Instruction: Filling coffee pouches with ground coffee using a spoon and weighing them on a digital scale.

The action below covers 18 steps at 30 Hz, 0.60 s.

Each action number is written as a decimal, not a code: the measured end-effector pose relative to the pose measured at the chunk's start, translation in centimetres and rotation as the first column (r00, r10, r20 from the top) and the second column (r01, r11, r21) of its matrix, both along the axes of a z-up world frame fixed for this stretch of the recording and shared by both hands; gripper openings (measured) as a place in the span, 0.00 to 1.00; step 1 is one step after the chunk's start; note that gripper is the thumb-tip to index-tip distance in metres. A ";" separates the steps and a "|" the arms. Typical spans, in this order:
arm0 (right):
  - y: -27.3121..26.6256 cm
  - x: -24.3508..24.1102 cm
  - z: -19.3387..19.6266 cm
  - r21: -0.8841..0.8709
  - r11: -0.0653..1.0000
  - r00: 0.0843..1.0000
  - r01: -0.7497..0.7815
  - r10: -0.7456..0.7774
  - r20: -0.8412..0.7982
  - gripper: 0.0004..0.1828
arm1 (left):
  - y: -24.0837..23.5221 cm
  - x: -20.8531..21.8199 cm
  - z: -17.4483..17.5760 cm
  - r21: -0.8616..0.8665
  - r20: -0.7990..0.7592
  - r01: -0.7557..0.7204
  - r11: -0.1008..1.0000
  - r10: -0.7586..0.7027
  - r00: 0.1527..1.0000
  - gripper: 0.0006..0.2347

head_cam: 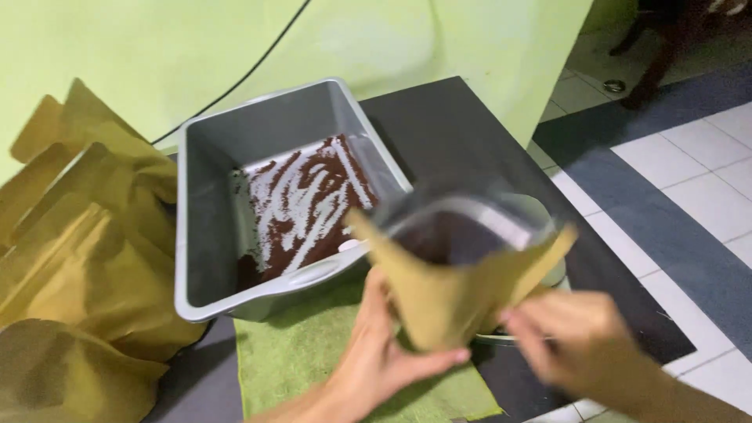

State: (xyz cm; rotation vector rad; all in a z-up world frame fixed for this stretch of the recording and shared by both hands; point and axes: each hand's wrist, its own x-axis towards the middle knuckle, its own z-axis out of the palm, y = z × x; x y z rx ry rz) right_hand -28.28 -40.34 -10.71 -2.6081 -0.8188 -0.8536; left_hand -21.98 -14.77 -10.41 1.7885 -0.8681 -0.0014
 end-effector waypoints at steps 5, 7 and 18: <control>-4.7 2.8 2.8 0.185 0.940 0.956 0.285 -0.265 -0.126 0.11 | -7.8 3.9 2.5 -0.146 -0.006 0.073 0.987 -0.074 0.997 0.44; -5.9 4.5 3.4 0.264 0.904 0.940 0.336 -0.306 -0.150 0.12 | -10.2 5.7 2.3 -0.169 -0.038 0.027 0.985 -0.034 0.999 0.42; -8.7 4.2 1.3 0.312 0.784 0.821 0.537 -0.399 -0.409 0.09 | -9.5 4.2 -0.1 -0.086 -0.055 0.003 0.996 -0.008 0.998 0.47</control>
